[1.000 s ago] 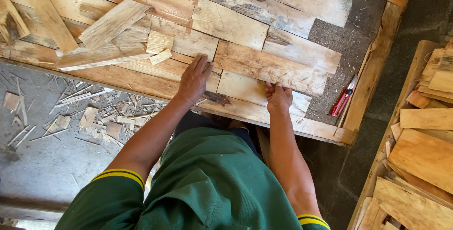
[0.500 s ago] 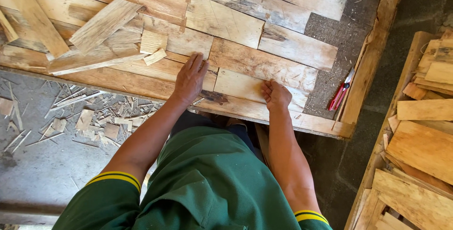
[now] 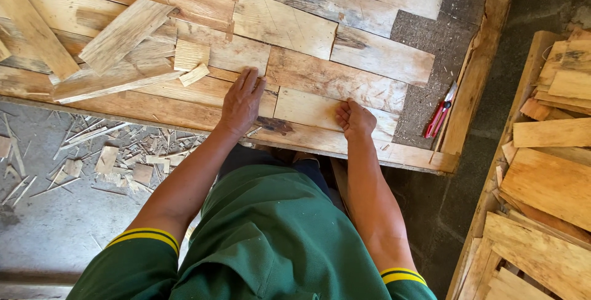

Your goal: Fitting and trimming thin wood slabs onto a base using a utility knife.

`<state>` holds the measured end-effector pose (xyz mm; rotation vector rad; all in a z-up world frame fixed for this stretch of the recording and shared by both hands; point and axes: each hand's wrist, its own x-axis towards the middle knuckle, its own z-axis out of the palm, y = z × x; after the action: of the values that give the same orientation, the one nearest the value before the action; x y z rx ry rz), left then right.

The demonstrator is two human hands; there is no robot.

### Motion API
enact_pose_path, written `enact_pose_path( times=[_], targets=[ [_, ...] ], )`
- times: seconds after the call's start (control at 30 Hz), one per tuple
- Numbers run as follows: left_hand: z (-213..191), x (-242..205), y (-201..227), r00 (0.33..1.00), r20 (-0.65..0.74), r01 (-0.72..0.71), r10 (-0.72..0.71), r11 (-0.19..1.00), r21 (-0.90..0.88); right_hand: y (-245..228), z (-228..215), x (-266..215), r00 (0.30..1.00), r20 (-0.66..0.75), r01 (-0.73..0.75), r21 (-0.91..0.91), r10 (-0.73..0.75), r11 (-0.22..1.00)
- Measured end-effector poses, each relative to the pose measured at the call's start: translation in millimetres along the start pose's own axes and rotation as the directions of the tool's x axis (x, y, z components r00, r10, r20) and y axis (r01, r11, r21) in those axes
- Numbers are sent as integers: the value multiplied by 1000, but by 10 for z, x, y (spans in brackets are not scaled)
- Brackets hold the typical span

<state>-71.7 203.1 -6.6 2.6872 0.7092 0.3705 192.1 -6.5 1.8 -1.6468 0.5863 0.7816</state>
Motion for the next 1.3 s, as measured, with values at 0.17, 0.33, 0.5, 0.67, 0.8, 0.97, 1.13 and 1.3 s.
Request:
enact_pose_path(
  times=[0.17,0.33,0.5,0.67,0.8,0.97,1.13,1.3],
  targets=[
    [-35,6,0,999,-34,-13,12,1000,-10,-8,25,-36,1000,-7,7,11,-6,1000],
    [-54,10,18,998,-57,-19,18,1000,-13,20,3,10,1000,6,-2,13,2,1000],
    [-49,1,8,996,-92,-26,24,999,-27,94,-33,141,1000,27,9,-11,-9,1000],
    [-67,5,29,996,-86,-16,13,999,-33,108,-36,105,999,17,29,-8,-29,1000],
    [-12,-4,20,998,-66,0,-1,1000,-10,144,-56,95,998,20,64,31,-65,997],
    [-5,-8,24,998,-62,2,-2,1000,-8,150,-45,-14,995,24,95,79,-98,992],
    [-28,-7,47,996,-84,10,-12,999,-32,226,-98,54,991,44,119,84,-123,989],
    [-222,23,146,985,-144,69,-99,977,-201,285,-143,131,977,111,172,81,-180,982]
  ],
)
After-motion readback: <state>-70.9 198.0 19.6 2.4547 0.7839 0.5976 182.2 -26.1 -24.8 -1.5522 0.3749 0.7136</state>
